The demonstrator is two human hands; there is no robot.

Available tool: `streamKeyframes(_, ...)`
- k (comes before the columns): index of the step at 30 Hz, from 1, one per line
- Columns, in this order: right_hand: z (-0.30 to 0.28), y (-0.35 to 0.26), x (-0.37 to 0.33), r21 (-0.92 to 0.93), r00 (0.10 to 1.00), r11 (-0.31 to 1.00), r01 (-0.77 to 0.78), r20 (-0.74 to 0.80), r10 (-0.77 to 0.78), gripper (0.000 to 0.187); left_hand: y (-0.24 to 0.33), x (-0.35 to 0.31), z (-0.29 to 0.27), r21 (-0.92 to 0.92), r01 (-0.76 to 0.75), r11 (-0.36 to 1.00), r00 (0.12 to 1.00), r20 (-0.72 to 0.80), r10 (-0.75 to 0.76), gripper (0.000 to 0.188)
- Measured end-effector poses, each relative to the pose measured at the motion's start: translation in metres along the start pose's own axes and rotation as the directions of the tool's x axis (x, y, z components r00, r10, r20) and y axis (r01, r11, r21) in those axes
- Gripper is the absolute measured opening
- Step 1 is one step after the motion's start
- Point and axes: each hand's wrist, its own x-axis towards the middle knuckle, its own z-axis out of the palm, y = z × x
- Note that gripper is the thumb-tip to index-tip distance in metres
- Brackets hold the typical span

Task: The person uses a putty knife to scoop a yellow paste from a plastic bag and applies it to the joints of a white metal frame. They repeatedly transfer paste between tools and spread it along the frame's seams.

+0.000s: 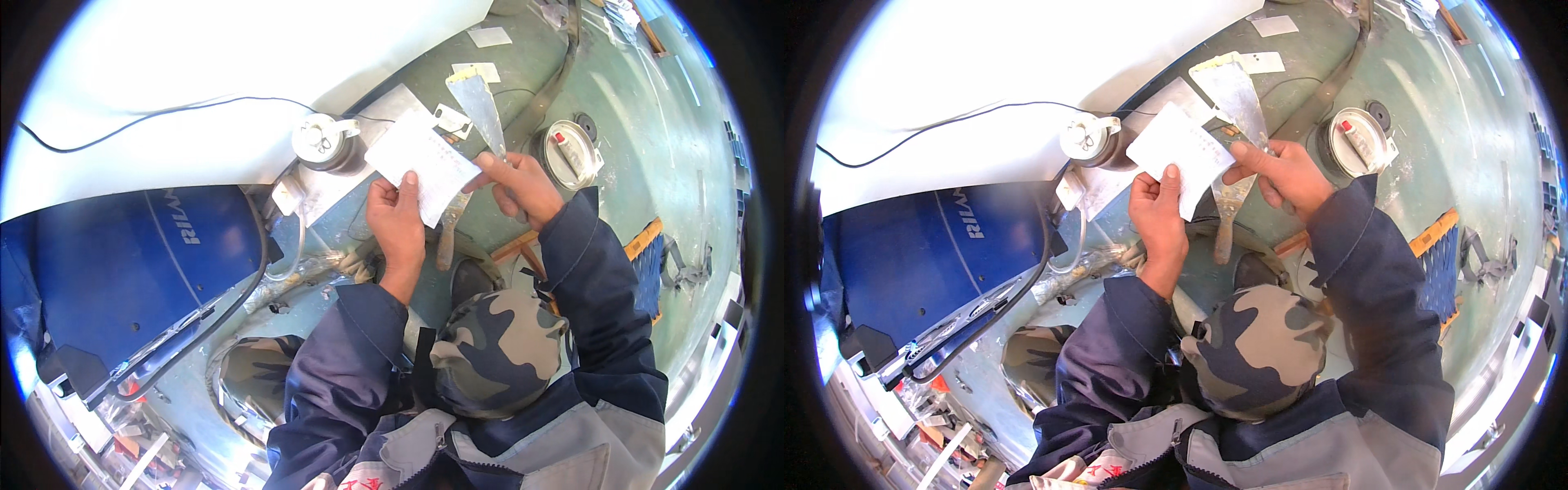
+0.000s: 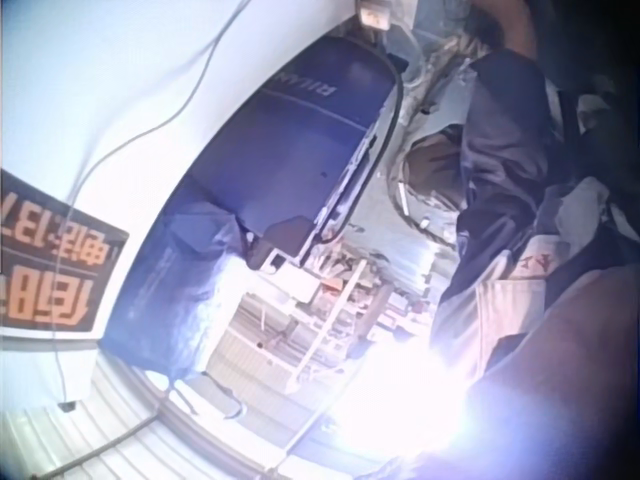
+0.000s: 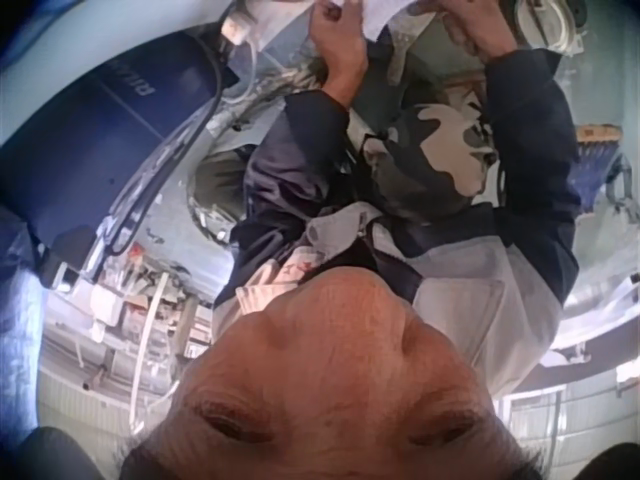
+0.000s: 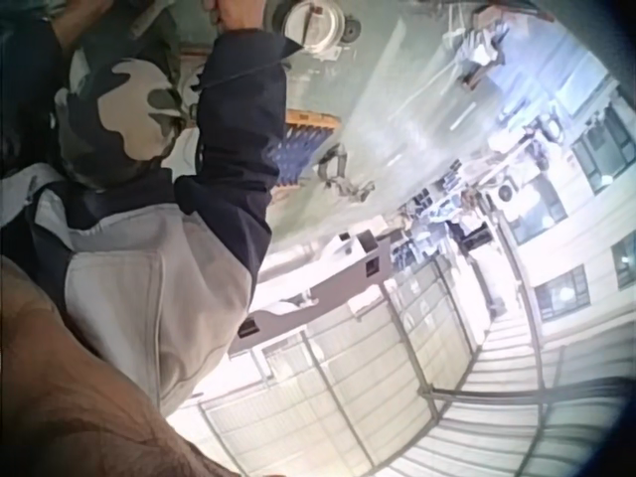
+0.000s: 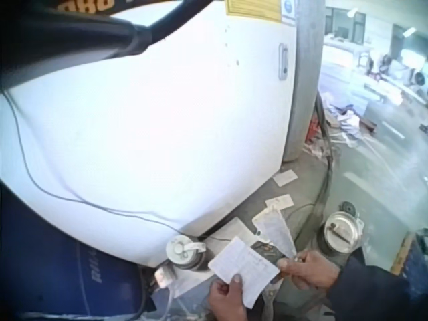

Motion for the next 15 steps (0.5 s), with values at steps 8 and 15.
streamKeyframes(8, -0.0054, 0.0022, -0.0016, -0.002, 0.999, 1.0, -0.001, -0.045, 0.0, 0.028, 0.0026, 0.0008, 0.0034, -0.004, -0.024, 1.0, 0.999, -0.042, 0.024, 0.019)
streamKeyframes(15, -0.0087, 0.0054, 0.0008, -0.018, 0.996, 0.999, 0.042, -0.073, -0.043, 0.023, -0.0002, 0.0031, 0.0, -0.052, 0.009, 0.999, 1.0, -0.02, -0.01, 0.019)
